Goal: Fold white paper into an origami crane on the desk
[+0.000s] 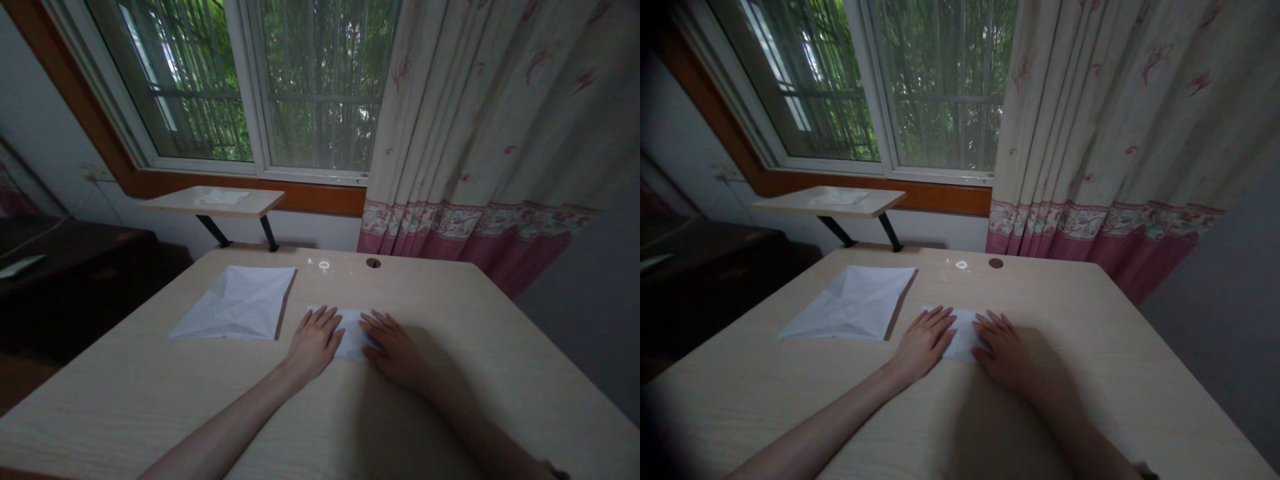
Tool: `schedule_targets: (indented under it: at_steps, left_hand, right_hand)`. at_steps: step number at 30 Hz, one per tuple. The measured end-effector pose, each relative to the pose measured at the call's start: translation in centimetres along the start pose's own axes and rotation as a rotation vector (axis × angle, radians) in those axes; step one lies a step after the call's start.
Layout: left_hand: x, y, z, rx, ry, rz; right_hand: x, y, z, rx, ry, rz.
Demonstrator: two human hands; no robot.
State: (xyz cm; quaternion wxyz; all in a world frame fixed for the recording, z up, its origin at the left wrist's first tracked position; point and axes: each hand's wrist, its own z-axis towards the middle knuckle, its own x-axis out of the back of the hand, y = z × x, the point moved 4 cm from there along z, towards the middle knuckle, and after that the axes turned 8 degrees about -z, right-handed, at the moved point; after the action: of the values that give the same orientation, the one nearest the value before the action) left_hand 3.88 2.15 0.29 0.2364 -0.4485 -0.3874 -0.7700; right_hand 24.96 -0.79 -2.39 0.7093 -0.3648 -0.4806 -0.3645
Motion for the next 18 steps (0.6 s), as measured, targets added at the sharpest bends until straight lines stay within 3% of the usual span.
schedule_targets:
  at_steps: [13, 18]
  left_hand:
    - [2.3, 2.0, -0.2, -0.221, -0.011, -0.028]
    - [2.4, 2.1, -0.2, -0.236, -0.01, -0.025]
  right_hand:
    - [-0.1, 1.8, -0.4, -0.05, 0.367, 0.181]
    - [0.4, 1.5, -0.5, -0.042, 0.427, 0.15]
